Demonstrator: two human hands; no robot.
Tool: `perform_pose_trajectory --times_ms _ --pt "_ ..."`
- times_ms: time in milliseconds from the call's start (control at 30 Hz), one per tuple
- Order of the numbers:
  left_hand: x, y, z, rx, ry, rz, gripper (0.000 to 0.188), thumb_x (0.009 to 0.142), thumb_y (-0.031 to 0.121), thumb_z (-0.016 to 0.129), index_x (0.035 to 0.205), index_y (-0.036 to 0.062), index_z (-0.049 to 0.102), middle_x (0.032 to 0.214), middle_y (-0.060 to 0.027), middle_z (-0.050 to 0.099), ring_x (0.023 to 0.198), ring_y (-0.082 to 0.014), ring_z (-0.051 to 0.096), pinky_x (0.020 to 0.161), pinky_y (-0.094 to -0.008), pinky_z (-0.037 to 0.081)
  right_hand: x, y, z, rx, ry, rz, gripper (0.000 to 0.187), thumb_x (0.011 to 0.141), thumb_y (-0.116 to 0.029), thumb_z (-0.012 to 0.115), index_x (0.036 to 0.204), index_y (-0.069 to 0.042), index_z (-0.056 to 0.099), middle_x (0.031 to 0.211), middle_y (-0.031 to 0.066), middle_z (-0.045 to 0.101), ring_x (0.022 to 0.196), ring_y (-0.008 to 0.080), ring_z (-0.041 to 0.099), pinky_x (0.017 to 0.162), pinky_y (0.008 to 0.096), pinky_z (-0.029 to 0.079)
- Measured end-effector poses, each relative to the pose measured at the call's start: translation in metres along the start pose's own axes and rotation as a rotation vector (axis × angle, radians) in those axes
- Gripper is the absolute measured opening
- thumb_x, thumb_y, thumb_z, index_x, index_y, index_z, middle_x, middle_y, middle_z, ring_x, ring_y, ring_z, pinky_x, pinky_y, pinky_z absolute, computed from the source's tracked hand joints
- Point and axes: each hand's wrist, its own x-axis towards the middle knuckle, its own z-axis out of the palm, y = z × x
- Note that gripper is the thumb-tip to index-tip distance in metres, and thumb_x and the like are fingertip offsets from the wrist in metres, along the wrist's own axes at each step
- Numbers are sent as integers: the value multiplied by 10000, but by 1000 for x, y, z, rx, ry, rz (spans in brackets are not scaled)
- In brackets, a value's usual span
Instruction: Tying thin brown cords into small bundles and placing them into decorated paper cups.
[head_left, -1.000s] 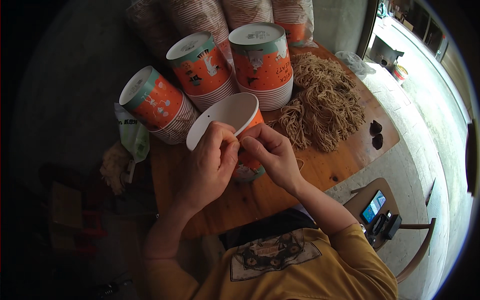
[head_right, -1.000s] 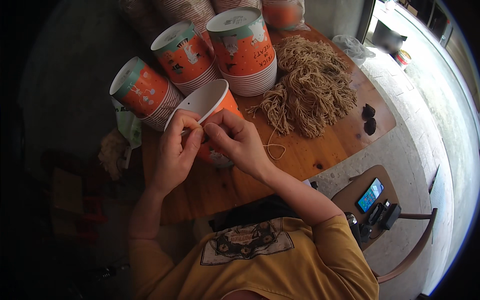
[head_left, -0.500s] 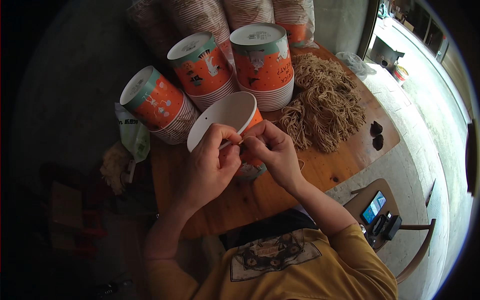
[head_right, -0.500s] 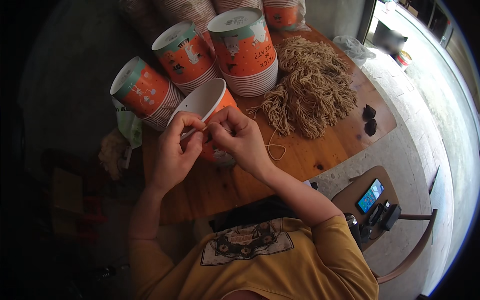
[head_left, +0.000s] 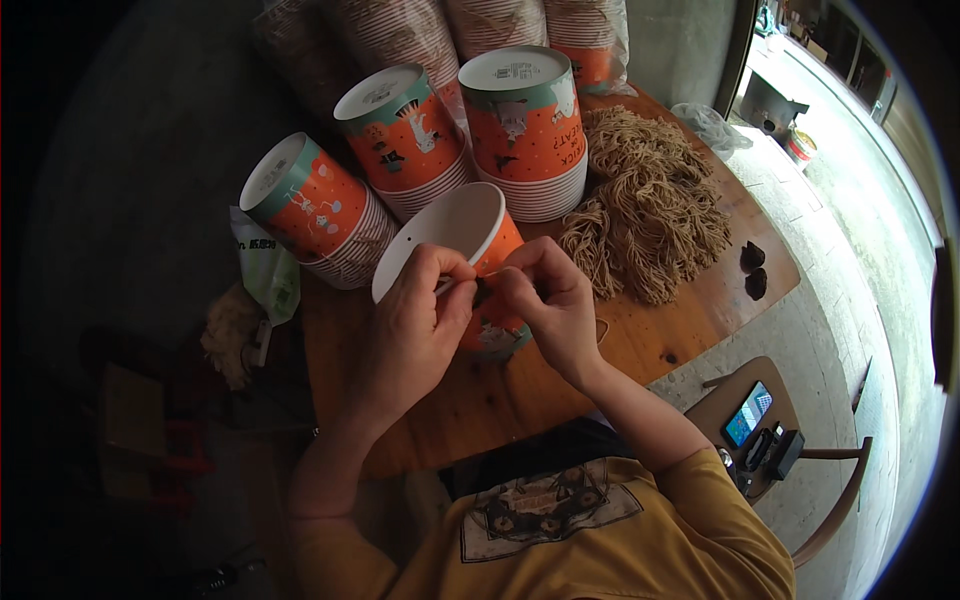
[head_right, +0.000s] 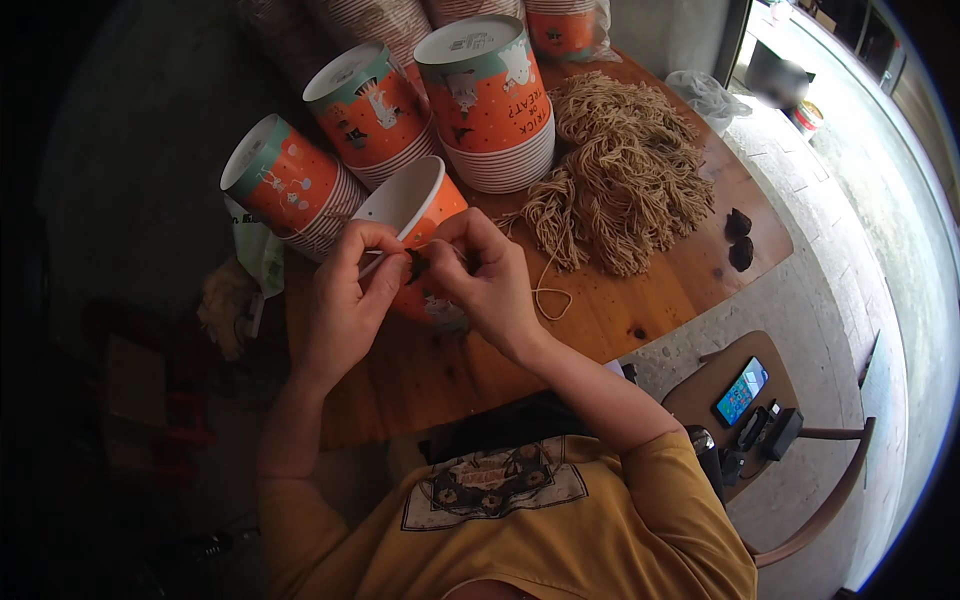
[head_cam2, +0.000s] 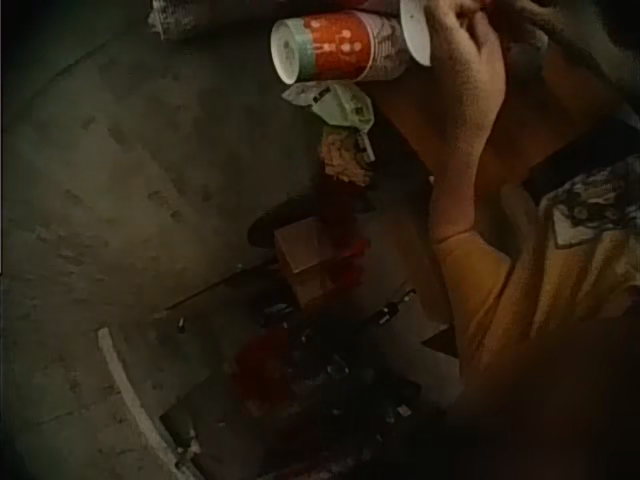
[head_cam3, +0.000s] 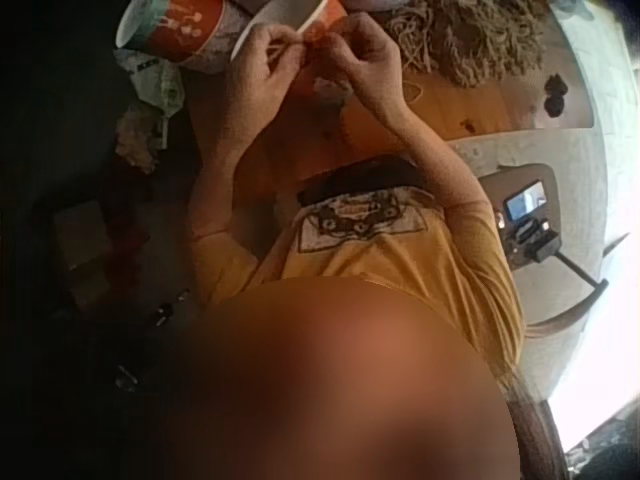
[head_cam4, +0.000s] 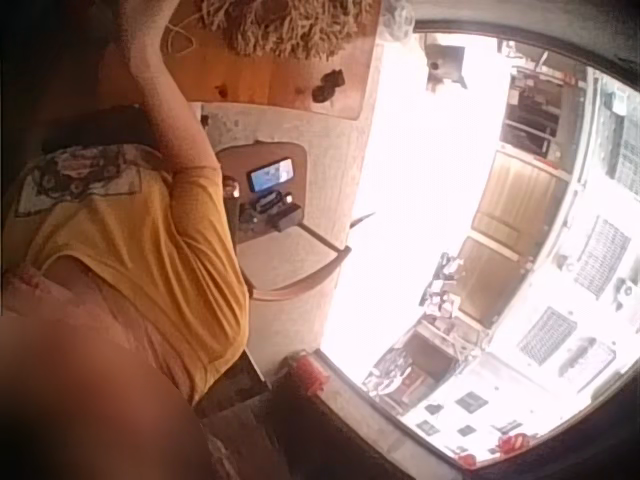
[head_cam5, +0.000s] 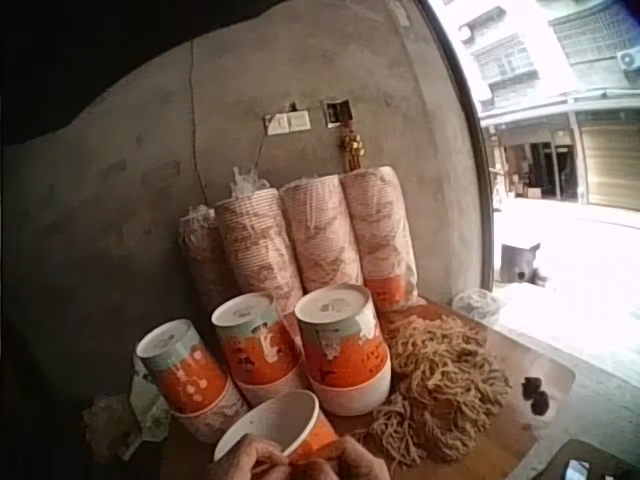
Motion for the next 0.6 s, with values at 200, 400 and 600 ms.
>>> perform_pose_trajectory --times_ms 200,400,600 --pt "1 -5 0 -159 49 -146 184 907 4 546 1083 -6 494 955 -118 615 865 -190 641 745 -314 514 4 5 2 -213 80 -153 76 880 -37 604 869 -10 534 735 36 632 668 82 638 584 246 520" --pt "0 -11 -2 -181 -18 -196 266 910 12 536 1174 -14 516 1010 -123 644 900 -170 641 766 -306 516 8 10 2 -495 100 -347 116 824 -22 638 877 -29 535 761 83 622 624 171 647 557 278 525" --pt "0 -9 -3 -151 -38 -215 277 921 39 530 1193 -11 525 996 -130 662 880 -171 649 758 -305 513 9 11 2 -670 93 -515 139 792 -34 650 874 -61 541 776 73 604 614 236 630 538 316 514"
